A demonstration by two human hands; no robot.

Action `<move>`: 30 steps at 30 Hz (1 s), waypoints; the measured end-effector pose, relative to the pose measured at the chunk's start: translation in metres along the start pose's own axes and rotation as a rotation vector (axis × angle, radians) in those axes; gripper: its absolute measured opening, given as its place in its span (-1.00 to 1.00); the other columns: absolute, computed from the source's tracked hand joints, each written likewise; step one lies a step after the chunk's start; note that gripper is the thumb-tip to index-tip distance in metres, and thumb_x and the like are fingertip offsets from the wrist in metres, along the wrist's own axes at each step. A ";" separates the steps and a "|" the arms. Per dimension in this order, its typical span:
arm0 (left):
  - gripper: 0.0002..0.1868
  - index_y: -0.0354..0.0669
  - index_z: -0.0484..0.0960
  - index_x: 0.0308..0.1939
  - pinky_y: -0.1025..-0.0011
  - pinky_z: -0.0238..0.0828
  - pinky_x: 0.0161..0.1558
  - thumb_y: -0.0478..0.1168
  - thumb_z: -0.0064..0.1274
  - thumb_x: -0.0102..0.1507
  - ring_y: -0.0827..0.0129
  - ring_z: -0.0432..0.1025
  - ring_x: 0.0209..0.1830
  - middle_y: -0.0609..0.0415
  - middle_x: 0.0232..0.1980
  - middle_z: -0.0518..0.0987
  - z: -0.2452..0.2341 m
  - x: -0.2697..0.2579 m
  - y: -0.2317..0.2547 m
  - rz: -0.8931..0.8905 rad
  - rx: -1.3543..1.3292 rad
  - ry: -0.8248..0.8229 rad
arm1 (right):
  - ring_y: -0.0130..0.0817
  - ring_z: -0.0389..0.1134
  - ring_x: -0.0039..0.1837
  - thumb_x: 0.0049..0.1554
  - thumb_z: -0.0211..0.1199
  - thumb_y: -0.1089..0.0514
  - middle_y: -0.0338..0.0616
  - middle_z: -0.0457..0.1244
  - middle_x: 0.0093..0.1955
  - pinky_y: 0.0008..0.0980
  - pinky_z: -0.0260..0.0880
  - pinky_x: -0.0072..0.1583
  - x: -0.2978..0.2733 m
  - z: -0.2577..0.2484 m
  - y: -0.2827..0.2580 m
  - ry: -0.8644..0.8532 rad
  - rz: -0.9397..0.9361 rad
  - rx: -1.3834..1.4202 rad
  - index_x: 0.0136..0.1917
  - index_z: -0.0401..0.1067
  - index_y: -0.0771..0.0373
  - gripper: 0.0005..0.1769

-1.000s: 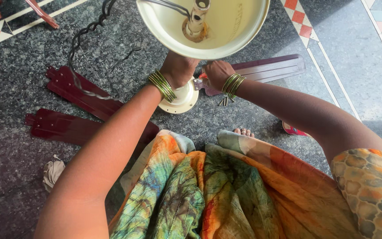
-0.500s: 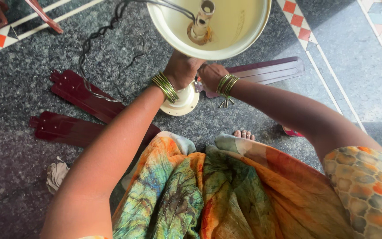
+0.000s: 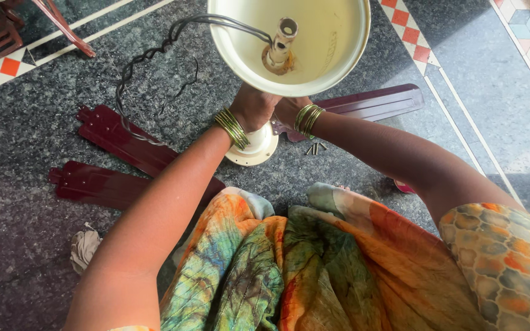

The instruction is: The person wipes a maroon fan blade with a cloth, then attaches it to the fan motor housing using a screwdriver and screws. The person repeats this process for a second fan blade.

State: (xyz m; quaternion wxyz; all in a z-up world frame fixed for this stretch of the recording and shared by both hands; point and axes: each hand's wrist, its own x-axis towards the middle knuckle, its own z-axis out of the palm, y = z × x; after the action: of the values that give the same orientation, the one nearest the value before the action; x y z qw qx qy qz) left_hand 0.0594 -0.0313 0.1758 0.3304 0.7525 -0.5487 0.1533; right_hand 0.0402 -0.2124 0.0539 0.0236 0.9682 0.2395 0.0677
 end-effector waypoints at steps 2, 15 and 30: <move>-0.75 -0.30 0.67 0.05 0.20 0.47 0.19 -0.34 -0.03 0.36 0.03 0.55 0.14 -0.19 0.09 0.66 -0.002 0.003 0.004 -0.076 -0.200 0.024 | -0.22 0.42 0.07 -0.13 0.42 0.11 -0.20 0.41 -0.14 -0.14 0.43 0.15 0.000 0.010 0.000 -0.199 -0.031 -0.064 -0.33 0.58 0.16 -0.89; -0.75 -0.35 0.65 0.03 0.36 0.50 0.14 -0.26 0.07 0.34 0.36 0.58 0.07 -0.02 0.05 0.71 -0.017 0.018 0.021 -0.612 -1.029 0.152 | -0.20 0.47 -0.02 0.00 0.35 0.16 -0.09 0.42 -0.14 -0.23 0.53 -0.06 -0.001 -0.002 0.001 -0.373 -0.086 -0.024 -0.24 0.54 0.23 -0.90; -0.76 -0.33 0.65 -0.01 0.39 0.51 0.03 -0.28 0.08 0.30 0.43 0.54 -0.03 0.01 -0.03 0.69 -0.017 0.017 0.021 -0.660 -1.122 0.175 | -0.19 0.45 0.18 0.09 0.34 0.09 -0.05 0.43 0.06 -0.19 0.52 0.11 0.010 0.047 0.001 -0.628 -0.049 -0.012 -0.08 0.59 0.23 -0.81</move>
State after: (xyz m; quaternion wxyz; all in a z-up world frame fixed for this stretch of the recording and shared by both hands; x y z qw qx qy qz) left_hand 0.0480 -0.0362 0.2050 0.7458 0.5795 -0.2567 -0.2050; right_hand 0.0566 -0.2092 0.0086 0.1037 0.9355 0.2435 -0.2341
